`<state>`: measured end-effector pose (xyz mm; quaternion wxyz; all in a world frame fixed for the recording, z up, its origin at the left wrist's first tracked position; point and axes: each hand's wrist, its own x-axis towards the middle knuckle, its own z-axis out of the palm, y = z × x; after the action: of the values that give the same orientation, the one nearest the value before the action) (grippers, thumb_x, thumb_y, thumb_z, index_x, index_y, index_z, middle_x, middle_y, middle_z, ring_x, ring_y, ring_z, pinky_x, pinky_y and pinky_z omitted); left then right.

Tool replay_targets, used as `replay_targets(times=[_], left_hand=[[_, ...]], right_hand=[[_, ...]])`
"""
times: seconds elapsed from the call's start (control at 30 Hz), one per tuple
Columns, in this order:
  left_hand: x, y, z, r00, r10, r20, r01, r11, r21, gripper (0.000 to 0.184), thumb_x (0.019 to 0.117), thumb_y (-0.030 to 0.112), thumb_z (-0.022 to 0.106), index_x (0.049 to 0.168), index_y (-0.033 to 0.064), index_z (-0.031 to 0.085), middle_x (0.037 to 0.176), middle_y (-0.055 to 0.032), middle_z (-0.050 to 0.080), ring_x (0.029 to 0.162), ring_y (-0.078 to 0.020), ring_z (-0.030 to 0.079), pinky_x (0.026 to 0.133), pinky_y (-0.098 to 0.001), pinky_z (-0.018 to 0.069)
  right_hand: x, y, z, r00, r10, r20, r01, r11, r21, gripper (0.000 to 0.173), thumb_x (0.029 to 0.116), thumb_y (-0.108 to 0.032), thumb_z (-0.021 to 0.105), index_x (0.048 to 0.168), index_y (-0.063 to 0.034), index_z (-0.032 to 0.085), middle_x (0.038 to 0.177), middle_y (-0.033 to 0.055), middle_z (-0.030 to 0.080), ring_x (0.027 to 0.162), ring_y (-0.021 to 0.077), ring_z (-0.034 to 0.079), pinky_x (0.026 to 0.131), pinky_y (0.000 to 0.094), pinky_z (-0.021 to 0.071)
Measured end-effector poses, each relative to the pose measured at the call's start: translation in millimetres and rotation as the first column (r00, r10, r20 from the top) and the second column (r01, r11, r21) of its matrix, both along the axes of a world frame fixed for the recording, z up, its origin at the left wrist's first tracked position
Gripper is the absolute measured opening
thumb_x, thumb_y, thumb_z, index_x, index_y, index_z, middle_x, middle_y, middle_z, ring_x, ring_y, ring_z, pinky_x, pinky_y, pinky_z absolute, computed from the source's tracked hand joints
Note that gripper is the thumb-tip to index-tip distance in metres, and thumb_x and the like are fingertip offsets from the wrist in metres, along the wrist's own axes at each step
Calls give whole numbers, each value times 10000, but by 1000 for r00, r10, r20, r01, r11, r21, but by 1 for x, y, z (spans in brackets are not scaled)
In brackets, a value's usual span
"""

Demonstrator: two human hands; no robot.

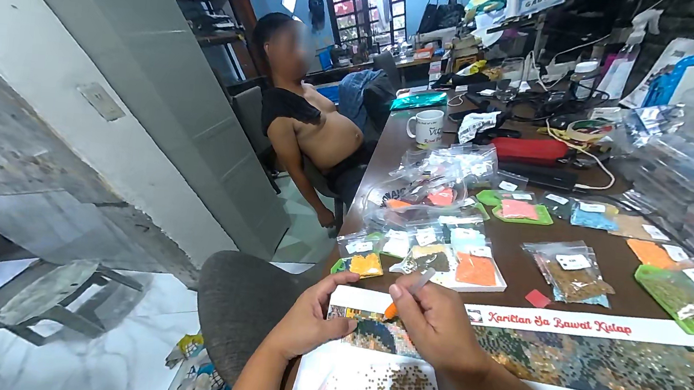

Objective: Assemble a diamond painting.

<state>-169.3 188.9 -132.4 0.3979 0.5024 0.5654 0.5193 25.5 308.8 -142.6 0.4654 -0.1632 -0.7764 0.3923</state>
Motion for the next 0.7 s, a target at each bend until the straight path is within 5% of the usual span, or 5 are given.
replay_targets(times=[0.07, 0.17, 0.3, 0.43, 0.7], left_hand=[[-2, 0, 3, 929, 102, -355, -93, 995, 42, 559, 773, 162, 782, 1306, 73, 641, 1254, -20, 625, 1133, -93, 623, 942, -296, 560], [-4, -2, 7, 709, 242, -663, -113, 966, 233, 232, 817, 265, 689, 1015, 228, 804, 1082, 29, 633, 1089, -99, 559, 908, -322, 474], [6, -5, 16, 622, 117, -774, 15, 987, 162, 203, 881, 212, 635, 966, 175, 815, 967, 19, 683, 952, -73, 621, 821, -270, 525], [15, 0, 13, 528, 126, -840, 29, 986, 166, 228, 933, 270, 617, 1016, 201, 819, 994, -5, 698, 978, -139, 632, 842, -332, 530], [18, 5, 7, 485, 78, -871, 69, 990, 126, 224, 907, 203, 614, 998, 205, 819, 1049, -42, 698, 1015, -197, 640, 856, -400, 544]], right_hand=[[0, 0, 0, 1000, -2, -8, 2, 1000, 2, 353, 1036, -329, 489, 796, -126, 650, 620, -72, 527, 562, -22, 500, 524, 176, 423], [0, 0, 0, 1000, 3, -12, -3, 1000, -7, 345, 1031, -314, 486, 785, -127, 639, 619, -74, 522, 561, -24, 499, 521, 171, 418], [0, 1, 1, 1000, 14, -11, -15, 1000, -16, 332, 1037, -318, 490, 808, -129, 637, 630, -71, 530, 562, -17, 501, 522, 178, 423], [0, 1, 0, 1000, 2, -20, -2, 1000, -2, 334, 1034, -314, 485, 809, -125, 643, 626, -70, 536, 562, -13, 512, 522, 180, 431], [2, 1, 5, 1000, 21, -2, -21, 999, -27, 341, 1032, -313, 490, 796, -119, 642, 619, -67, 521, 552, -6, 489, 521, 189, 415]])
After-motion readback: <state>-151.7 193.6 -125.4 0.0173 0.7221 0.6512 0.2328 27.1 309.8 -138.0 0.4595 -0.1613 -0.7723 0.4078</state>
